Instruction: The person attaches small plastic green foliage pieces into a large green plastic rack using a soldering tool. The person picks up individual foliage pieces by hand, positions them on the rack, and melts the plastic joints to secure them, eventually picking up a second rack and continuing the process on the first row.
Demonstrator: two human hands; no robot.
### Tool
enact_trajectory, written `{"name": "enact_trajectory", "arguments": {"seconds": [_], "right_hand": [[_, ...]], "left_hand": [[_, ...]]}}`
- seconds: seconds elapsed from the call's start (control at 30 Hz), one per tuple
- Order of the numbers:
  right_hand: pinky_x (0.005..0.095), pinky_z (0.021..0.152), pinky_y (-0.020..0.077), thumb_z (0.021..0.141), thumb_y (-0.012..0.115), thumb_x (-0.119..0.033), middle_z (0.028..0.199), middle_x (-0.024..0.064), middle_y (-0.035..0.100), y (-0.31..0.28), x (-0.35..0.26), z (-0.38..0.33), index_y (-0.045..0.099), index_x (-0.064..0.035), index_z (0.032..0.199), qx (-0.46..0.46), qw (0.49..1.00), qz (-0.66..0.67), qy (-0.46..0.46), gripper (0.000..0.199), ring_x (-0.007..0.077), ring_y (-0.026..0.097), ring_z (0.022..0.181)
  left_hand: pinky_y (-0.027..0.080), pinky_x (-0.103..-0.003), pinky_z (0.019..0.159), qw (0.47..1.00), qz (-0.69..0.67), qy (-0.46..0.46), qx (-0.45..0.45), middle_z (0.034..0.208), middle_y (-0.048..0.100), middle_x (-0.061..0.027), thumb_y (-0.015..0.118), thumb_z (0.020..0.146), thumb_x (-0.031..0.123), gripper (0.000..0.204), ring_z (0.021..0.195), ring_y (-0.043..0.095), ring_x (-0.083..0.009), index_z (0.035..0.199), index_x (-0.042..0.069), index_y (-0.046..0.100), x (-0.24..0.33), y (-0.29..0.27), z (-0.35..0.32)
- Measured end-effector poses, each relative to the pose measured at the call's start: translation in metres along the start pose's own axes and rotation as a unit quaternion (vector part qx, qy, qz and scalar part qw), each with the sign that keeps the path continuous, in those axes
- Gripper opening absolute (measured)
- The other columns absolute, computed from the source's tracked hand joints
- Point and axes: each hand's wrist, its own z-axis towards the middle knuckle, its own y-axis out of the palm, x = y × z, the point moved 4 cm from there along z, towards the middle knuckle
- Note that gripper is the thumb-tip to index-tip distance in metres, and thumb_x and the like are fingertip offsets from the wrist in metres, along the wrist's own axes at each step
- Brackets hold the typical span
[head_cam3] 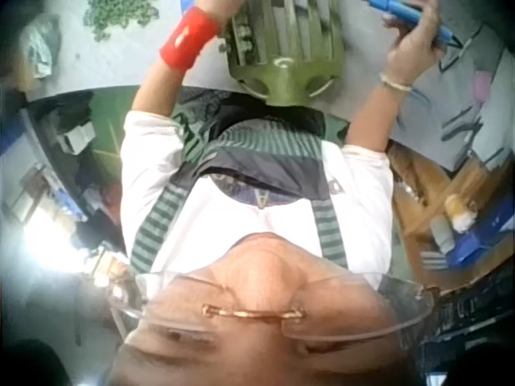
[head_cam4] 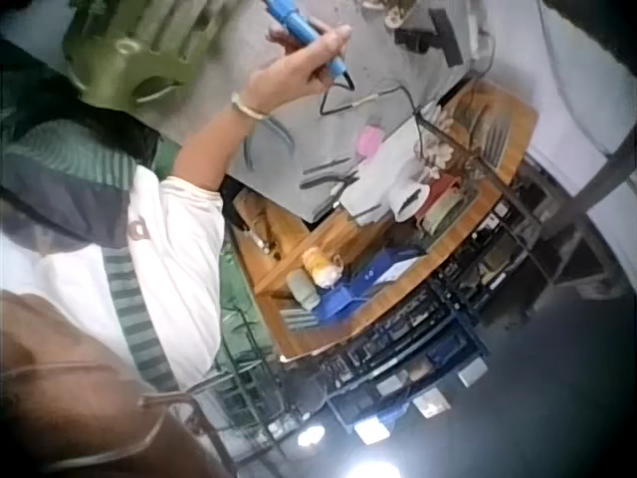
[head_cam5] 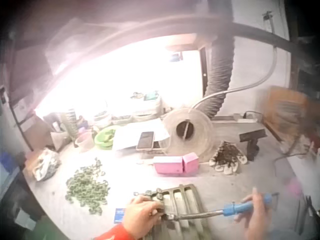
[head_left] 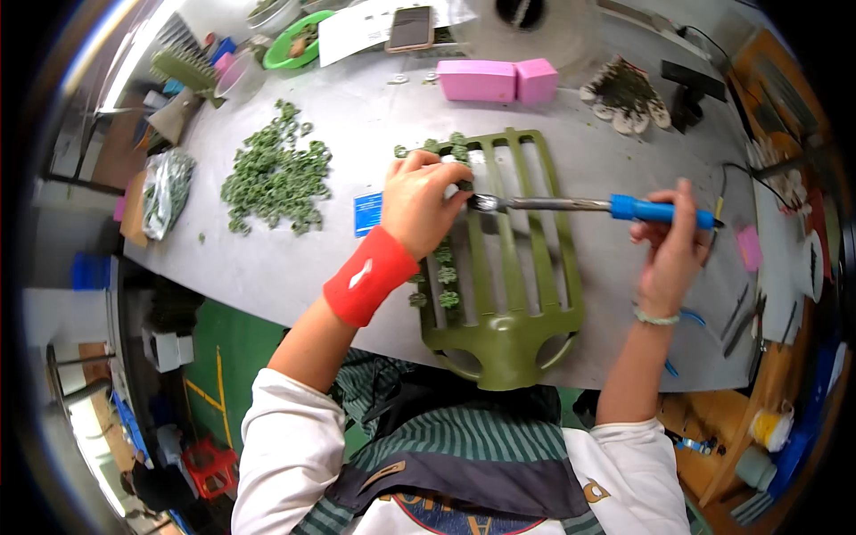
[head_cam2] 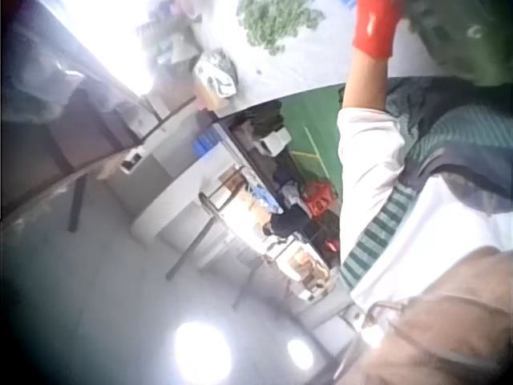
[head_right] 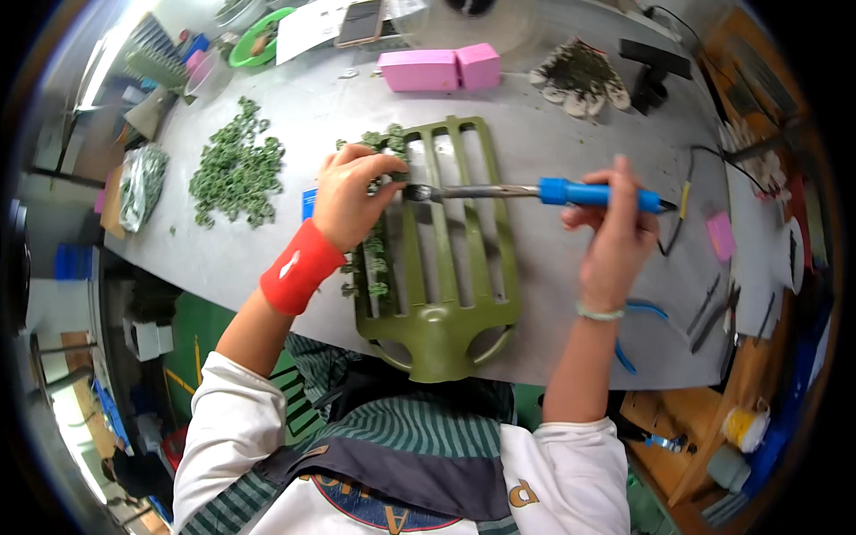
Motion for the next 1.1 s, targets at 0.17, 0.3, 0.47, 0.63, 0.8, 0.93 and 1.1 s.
{"name": "enact_trajectory", "arguments": {"seconds": [0.17,0.3,0.47,0.63,0.8,0.93,1.1], "right_hand": [[0.0228,0.041,0.0450,0.090,0.062,-0.032,0.065,0.0083,0.064,-0.010,-0.014,0.001,0.063,-0.0017,0.074,0.021,1.000,-0.003,0.007,0.034,0.0118,0.058,0.045],[0.0216,0.041,0.0430,0.091,0.062,-0.034,0.063,0.0087,0.063,-0.006,-0.013,-0.001,0.062,-0.0025,0.073,0.015,1.000,-0.004,0.016,0.036,0.0117,0.057,0.044],[0.0222,0.042,0.0433,0.091,0.062,-0.033,0.064,0.0086,0.063,-0.005,-0.014,-0.002,0.062,-0.0024,0.074,0.005,1.000,0.005,0.020,0.036,0.0116,0.056,0.044],[0.0226,0.042,0.0437,0.091,0.062,-0.033,0.064,0.0089,0.063,-0.009,-0.019,-0.002,0.062,-0.0024,0.074,0.015,1.000,0.005,0.010,0.035,0.0114,0.057,0.045],[0.0223,0.042,0.0440,0.090,0.062,-0.033,0.064,0.0091,0.063,-0.008,-0.023,-0.006,0.062,-0.0019,0.074,0.003,1.000,0.003,0.005,0.035,0.0116,0.057,0.045],[0.0223,0.042,0.0455,0.090,0.063,-0.033,0.065,0.0086,0.063,-0.015,-0.020,-0.006,0.062,-0.0011,0.074,0.018,1.000,-0.007,-0.001,0.035,0.0119,0.058,0.046],[0.0238,0.041,0.0468,0.090,0.064,-0.032,0.068,0.0077,0.063,-0.014,-0.012,-0.008,0.063,-0.0003,0.076,0.014,1.000,0.000,0.004,0.034,0.0128,0.059,0.046]], "left_hand": [[0.044,-0.035,0.085,0.991,-0.131,0.026,-0.020,0.091,0.068,-0.0036,0.072,0.079,0.015,0.020,0.093,0.058,-0.0216,0.097,0.011,0.067,-0.005,-0.015,0.010],[0.053,-0.033,0.064,0.989,0.026,-0.136,0.058,0.079,0.068,-0.0135,0.065,0.085,0.012,0.013,0.070,0.068,-0.0250,0.094,0.002,0.063,-0.098,-0.055,-0.014],[0.049,-0.041,0.064,0.932,0.246,-0.261,-0.044,0.076,0.065,-0.0130,0.071,0.081,0.020,0.021,0.072,0.064,-0.0298,0.090,0.005,0.060,-0.165,-0.068,-0.056],[0.049,-0.035,0.063,0.964,0.075,-0.255,-0.017,0.073,0.063,-0.0102,0.073,0.079,0.014,0.021,0.067,0.062,-0.0266,0.090,0.004,0.059,-0.145,-0.062,-0.054],[0.051,-0.022,0.068,0.946,-0.172,-0.274,0.012,0.085,0.069,-0.0041,0.068,0.084,0.004,0.021,0.075,0.062,-0.0067,0.105,0.002,0.067,-0.099,-0.071,-0.051],[0.051,-0.022,0.070,0.947,-0.289,-0.140,-0.030,0.094,0.064,-0.0025,0.065,0.085,0.000,0.021,0.079,0.061,-0.0083,0.105,0.002,0.068,-0.010,-0.054,-0.025],[0.049,-0.032,0.076,0.992,-0.124,-0.012,0.010,0.087,0.067,-0.0049,0.072,0.077,0.005,0.023,0.083,0.061,-0.0211,0.100,0.009,0.069,0.021,-0.030,-0.018]]}}
